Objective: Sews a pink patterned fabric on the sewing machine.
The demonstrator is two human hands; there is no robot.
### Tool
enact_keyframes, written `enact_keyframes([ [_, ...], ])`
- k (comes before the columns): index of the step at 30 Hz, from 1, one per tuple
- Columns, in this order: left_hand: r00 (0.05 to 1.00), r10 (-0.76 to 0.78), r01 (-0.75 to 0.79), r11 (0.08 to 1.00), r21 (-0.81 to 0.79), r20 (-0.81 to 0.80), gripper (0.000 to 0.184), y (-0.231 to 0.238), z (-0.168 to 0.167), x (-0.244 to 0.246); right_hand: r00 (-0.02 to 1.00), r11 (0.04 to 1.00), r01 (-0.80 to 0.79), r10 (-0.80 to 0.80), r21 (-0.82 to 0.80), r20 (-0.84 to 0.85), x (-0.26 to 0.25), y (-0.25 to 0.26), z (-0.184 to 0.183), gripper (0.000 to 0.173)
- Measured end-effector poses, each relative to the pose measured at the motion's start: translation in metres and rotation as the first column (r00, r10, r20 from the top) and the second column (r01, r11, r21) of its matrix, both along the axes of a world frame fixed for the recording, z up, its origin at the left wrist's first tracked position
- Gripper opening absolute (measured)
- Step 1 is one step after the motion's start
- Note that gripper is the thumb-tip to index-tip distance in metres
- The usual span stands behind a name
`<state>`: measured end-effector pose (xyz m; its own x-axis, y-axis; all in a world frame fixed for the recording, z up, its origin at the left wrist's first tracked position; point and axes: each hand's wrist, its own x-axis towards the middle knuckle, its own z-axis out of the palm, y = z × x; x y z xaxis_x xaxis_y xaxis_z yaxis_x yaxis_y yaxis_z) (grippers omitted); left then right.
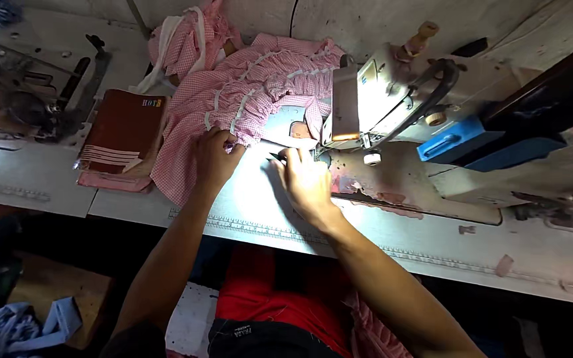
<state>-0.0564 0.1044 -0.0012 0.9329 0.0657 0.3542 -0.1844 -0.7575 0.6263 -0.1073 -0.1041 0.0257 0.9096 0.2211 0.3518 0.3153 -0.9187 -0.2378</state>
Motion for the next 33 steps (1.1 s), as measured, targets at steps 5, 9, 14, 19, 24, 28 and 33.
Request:
enact_keyframes([
  [5, 1.0, -0.014, 0.014, 1.0, -0.026, 0.021, 0.018, 0.001, -0.001, 0.0, 1.0, 0.999, -0.024, 0.025, -0.04, 0.019, 0.007, 0.011, -0.02, 0.031],
  [9, 0.998, -0.045, 0.047, 0.998, -0.037, 0.05, 0.017, 0.002, -0.002, 0.002, 0.998, 1.0, 0.004, -0.004, 0.008, 0.059, -0.028, -0.023, -0.022, 0.032],
  [14, 0.998, -0.027, 0.031, 0.998, -0.051, 0.062, 0.015, 0.003, -0.002, -0.002, 0.998, 0.999, 0.045, -0.045, 0.005, 0.037, 0.009, 0.008, -0.018, 0.032],
  [19, 0.996, -0.015, 0.014, 1.0, 0.008, 0.083, 0.018, 0.01, 0.001, -0.004, 0.998, 0.993, -0.029, 0.036, 0.112, -0.06, -0.008, -0.003, -0.022, 0.039],
  [24, 0.987, -0.131, 0.129, 0.991, 0.027, 0.097, 0.021, -0.001, 0.008, -0.002, 0.945, 0.944, 0.313, -0.32, 0.1, 0.064, -0.07, -0.114, -0.027, 0.029],
  [28, 0.964, -0.21, 0.249, 0.929, 0.274, -0.163, 0.021, -0.011, 0.017, -0.059, 0.894, 0.892, 0.444, -0.447, 0.083, 0.022, -0.081, -0.166, -0.027, 0.034],
  [33, 0.627, -0.508, 0.736, 0.634, 0.236, -0.591, 0.025, -0.023, 0.078, -0.203, 0.879, 0.88, 0.457, -0.469, 0.132, 0.083, -0.08, -0.162, -0.025, 0.039],
])
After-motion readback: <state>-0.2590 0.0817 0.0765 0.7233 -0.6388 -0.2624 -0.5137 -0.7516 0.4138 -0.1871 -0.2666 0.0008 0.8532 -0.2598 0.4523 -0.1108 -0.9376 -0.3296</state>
